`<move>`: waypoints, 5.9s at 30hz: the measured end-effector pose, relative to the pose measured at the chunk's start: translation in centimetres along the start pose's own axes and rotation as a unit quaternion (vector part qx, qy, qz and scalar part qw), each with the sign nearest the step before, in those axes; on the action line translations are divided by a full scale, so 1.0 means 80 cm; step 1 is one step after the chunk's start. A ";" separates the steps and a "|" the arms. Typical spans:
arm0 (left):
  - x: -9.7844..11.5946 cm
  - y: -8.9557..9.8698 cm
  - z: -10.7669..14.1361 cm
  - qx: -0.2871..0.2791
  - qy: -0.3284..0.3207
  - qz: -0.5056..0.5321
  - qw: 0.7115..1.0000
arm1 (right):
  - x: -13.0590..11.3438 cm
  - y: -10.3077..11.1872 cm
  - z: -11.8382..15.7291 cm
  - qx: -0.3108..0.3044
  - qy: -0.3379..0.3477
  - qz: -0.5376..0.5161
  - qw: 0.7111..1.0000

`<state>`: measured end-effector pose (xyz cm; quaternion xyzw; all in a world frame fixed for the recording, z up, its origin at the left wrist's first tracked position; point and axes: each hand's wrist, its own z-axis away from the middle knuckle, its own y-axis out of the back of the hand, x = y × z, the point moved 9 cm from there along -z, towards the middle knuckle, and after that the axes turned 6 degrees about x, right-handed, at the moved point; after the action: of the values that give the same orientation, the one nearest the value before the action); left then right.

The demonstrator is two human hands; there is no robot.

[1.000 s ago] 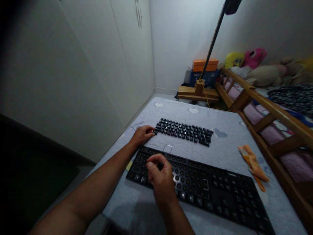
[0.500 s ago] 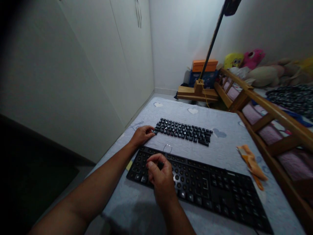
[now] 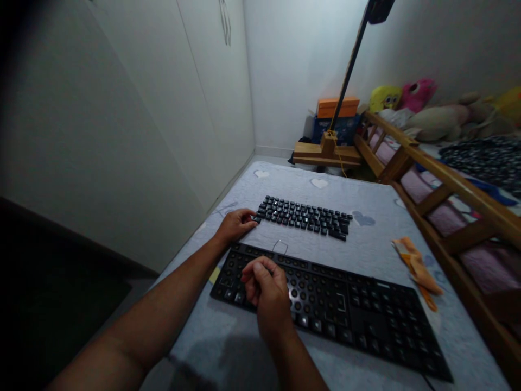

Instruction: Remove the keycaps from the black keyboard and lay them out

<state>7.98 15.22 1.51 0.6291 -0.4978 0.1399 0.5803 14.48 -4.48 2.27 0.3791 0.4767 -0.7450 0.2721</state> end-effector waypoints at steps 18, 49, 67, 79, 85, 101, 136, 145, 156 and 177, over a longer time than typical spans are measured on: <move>0.007 0.012 0.005 0.027 -0.005 0.016 0.999 | -0.044 -0.012 0.013 -0.031 0.157 0.223 0.962; 0.007 0.016 0.005 0.040 -0.009 0.016 0.999 | -0.020 -0.035 0.059 -0.136 0.333 0.511 0.781; 0.004 0.016 0.004 0.042 -0.011 -0.005 0.999 | -0.009 -0.050 0.071 -0.152 0.398 0.515 0.743; 0.003 0.013 0.004 0.035 -0.016 0.000 0.999 | -0.010 -0.054 0.072 -0.129 0.391 0.534 0.739; 0.004 0.014 0.004 0.033 -0.012 -0.004 0.999 | -0.012 -0.050 0.077 -0.127 0.409 0.531 0.732; 0.004 0.013 0.006 0.020 0.002 -0.009 1.000 | -0.023 -0.041 0.067 -0.071 0.400 0.528 0.745; -0.001 0.012 0.004 0.041 0.013 0.007 0.999 | -0.016 -0.035 0.057 -0.113 0.377 0.577 0.716; 0.045 0.038 0.008 0.042 -0.034 -0.007 0.999 | -0.015 -0.039 0.053 -0.086 0.380 0.569 0.724; 0.089 0.045 0.138 -0.218 -0.068 0.035 0.973 | -0.013 -0.034 0.043 -0.078 0.328 0.573 0.747; 0.052 0.046 0.151 -0.095 -0.037 0.110 0.989 | -0.006 -0.031 0.009 -0.079 0.133 0.586 0.795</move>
<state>2.15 3.38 3.37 0.5179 -0.5957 0.1316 0.5997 12.66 -4.12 4.10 0.6586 0.2520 -0.3451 0.6193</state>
